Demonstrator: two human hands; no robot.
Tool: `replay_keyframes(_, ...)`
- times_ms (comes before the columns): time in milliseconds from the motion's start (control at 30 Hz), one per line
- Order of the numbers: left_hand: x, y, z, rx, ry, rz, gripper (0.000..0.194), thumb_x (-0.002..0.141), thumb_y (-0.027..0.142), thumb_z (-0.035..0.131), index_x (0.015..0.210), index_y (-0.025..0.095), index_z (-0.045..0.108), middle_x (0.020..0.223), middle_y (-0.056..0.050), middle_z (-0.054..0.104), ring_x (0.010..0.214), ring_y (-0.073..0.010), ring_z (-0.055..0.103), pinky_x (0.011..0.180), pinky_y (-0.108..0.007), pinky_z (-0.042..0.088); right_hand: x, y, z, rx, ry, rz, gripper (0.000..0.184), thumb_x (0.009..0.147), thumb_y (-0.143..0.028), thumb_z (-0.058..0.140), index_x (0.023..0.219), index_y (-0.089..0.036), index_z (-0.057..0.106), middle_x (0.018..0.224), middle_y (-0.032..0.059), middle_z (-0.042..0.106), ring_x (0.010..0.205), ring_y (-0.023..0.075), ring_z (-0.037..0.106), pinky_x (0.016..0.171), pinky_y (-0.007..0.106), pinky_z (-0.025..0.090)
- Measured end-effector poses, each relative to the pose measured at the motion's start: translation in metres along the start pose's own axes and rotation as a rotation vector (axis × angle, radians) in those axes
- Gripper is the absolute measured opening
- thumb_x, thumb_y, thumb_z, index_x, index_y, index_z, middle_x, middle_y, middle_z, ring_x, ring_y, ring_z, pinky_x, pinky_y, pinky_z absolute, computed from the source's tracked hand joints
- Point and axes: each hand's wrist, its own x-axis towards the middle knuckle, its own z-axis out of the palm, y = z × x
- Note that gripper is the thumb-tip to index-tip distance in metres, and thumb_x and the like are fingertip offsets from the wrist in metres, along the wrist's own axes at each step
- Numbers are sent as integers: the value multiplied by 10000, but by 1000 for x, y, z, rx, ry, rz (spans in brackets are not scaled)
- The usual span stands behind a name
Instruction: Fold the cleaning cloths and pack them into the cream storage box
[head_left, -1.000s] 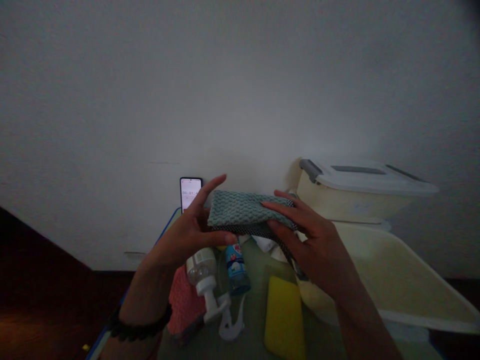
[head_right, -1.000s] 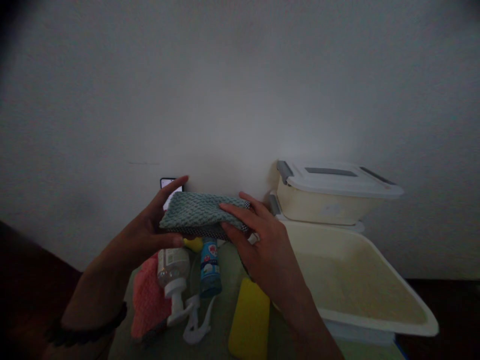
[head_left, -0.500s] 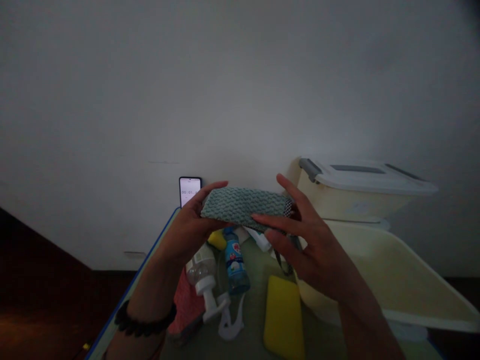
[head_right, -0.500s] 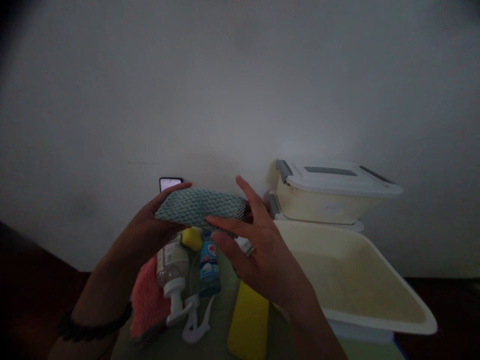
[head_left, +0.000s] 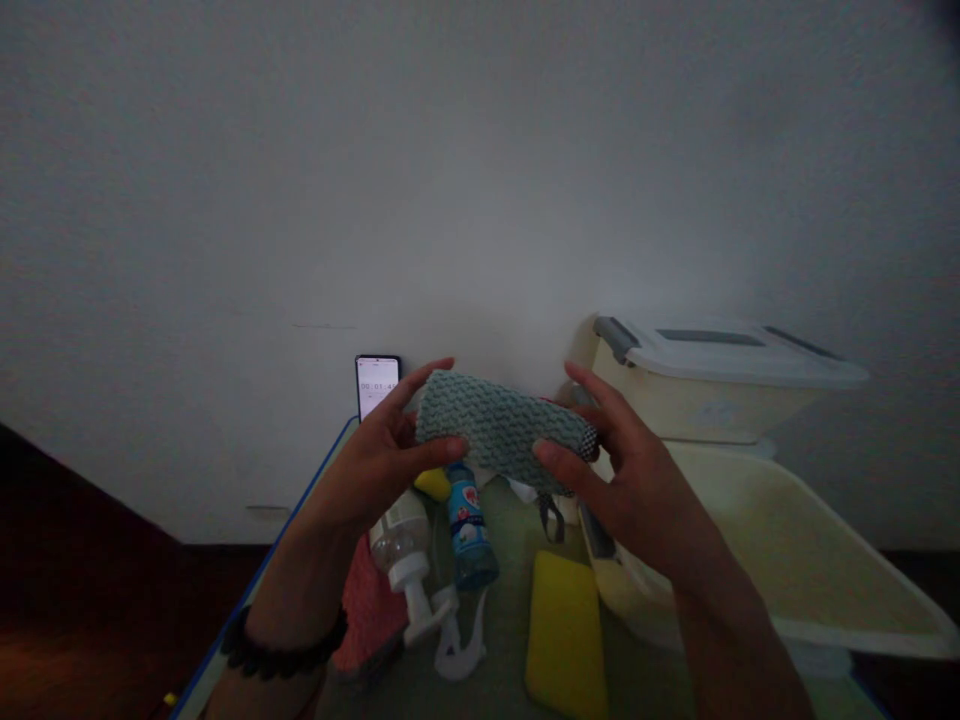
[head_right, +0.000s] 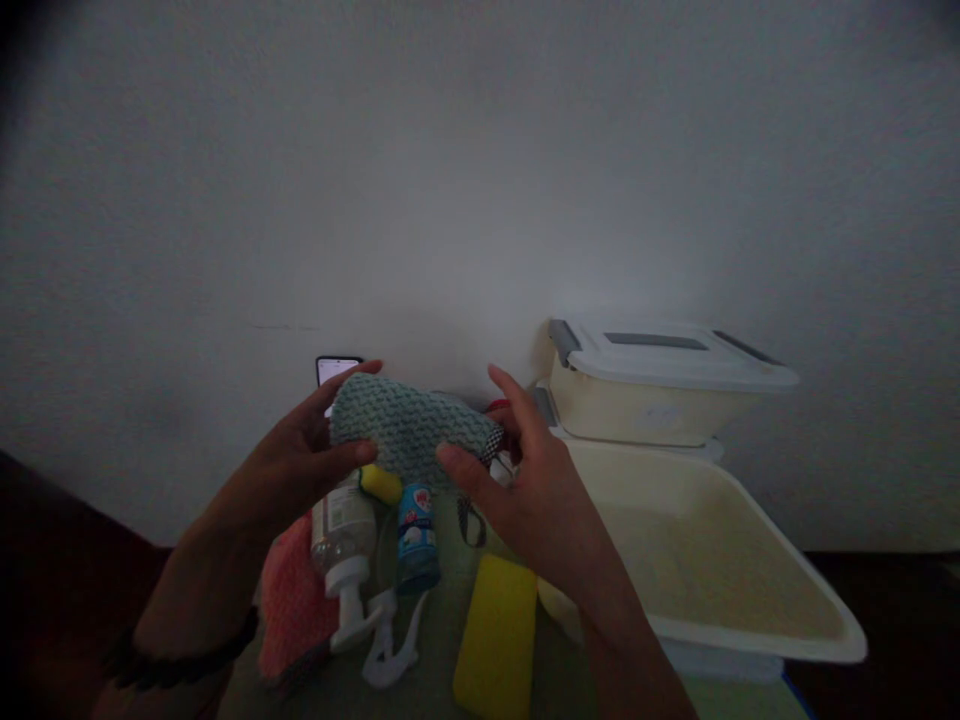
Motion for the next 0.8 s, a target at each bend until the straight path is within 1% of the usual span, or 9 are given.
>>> replay_keyframes(67,0,1,1,2,27,7,681,632,45,764,1243,203,509,989,-33,693,880,-169,673,779,-241,536,1,0,-1,18,3,44,714,720,-456,692,1331,-214,413,1088,83,606,932,207,605,821,374,512)
replay_keyframes(133,0,1,2,11,34,20,571,625,46,764,1150,171,576,970,-41,702,886,-180,672,789,-255,533,2,0,-2,112,-45,68,602,693,-418,730,1218,-233,501,1107,60,600,978,192,590,842,338,501)
replay_keyframes(233,0,0,3,23,37,36,374,641,89,760,992,135,639,947,-67,714,909,-215,667,817,-309,529,3,-1,-2,347,-139,73,313,725,-316,722,988,-229,576,936,0,637,883,134,610,773,253,509)
replay_keyframes(300,0,0,4,42,61,34,313,641,118,766,932,129,653,920,-73,722,896,-219,668,806,-313,530,3,-2,1,496,-117,51,177,763,-248,687,905,-229,582,838,-32,642,800,97,613,709,205,507)
replay_keyframes(400,-2,3,5,119,34,2,268,626,141,782,869,137,671,835,-46,731,800,-185,675,741,-272,538,1,-5,6,669,-6,14,162,784,-201,666,919,-239,584,844,-43,680,781,81,626,692,186,508)
replay_keyframes(500,-7,9,10,252,-56,-63,246,609,147,795,830,152,685,778,-16,728,725,-161,668,692,-255,543,-1,-7,3,767,55,50,237,755,-213,700,960,-234,583,925,-13,722,827,112,662,745,238,535)
replay_keyframes(633,-13,5,26,339,-144,-84,249,654,187,777,884,200,685,814,3,730,785,-182,680,722,-282,551,-3,-9,-23,677,71,54,282,716,-205,724,974,-211,610,954,19,734,863,158,683,780,309,562)
replay_keyframes(733,-14,-8,42,358,-256,-79,309,750,251,708,1052,238,644,987,-22,722,959,-211,661,863,-334,520,-4,-9,-55,517,103,26,258,727,-209,708,972,-208,626,936,15,737,844,157,690,764,315,574)
replay_keyframes(800,-14,-18,53,406,-303,-52,395,800,303,653,1181,261,560,1124,-45,677,1035,-222,631,916,-366,494,-4,-7,-75,436,101,38,259,738,-228,699,986,-203,628,912,14,738,807,152,693,733,310,579)
